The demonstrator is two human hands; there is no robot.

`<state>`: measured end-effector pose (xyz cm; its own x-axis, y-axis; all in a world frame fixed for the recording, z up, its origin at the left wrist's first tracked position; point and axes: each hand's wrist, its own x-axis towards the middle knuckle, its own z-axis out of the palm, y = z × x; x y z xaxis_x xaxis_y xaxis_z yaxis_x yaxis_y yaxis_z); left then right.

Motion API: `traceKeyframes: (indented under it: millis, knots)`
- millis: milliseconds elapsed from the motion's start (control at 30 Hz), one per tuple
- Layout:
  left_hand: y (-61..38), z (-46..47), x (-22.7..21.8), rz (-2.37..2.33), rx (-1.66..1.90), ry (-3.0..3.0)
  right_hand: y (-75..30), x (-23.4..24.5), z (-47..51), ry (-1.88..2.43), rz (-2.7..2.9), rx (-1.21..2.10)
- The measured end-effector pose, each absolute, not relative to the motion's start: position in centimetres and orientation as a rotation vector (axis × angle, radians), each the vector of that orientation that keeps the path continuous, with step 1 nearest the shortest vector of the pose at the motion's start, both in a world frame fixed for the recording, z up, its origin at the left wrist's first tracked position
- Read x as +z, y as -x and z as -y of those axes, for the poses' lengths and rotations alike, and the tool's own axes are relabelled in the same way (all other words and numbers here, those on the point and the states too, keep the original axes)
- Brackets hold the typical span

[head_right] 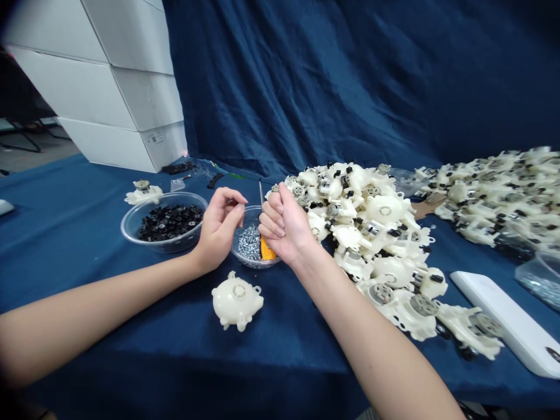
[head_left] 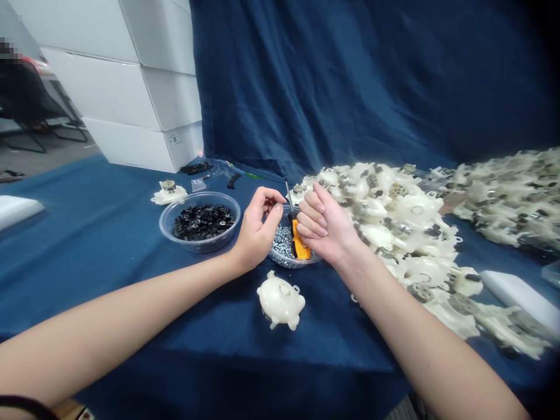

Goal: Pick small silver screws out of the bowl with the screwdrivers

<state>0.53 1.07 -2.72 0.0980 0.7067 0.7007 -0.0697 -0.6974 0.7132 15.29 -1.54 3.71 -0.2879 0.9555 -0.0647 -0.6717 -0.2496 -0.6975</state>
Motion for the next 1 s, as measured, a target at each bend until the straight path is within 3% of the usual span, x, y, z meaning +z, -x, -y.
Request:
traceKeyframes:
  millis: [667, 1000]
  knots:
    - [-0.45, -0.75, -2.52, -0.631, 1.654, -1.773, -14.77, 4.0, 1.97, 0.589, 0.798, 1.757]
    - [-0.24, -0.74, -2.57, -0.629, 1.663, -1.864, -15.44, 3.81, 1.28, 0.597, 0.488, 1.792]
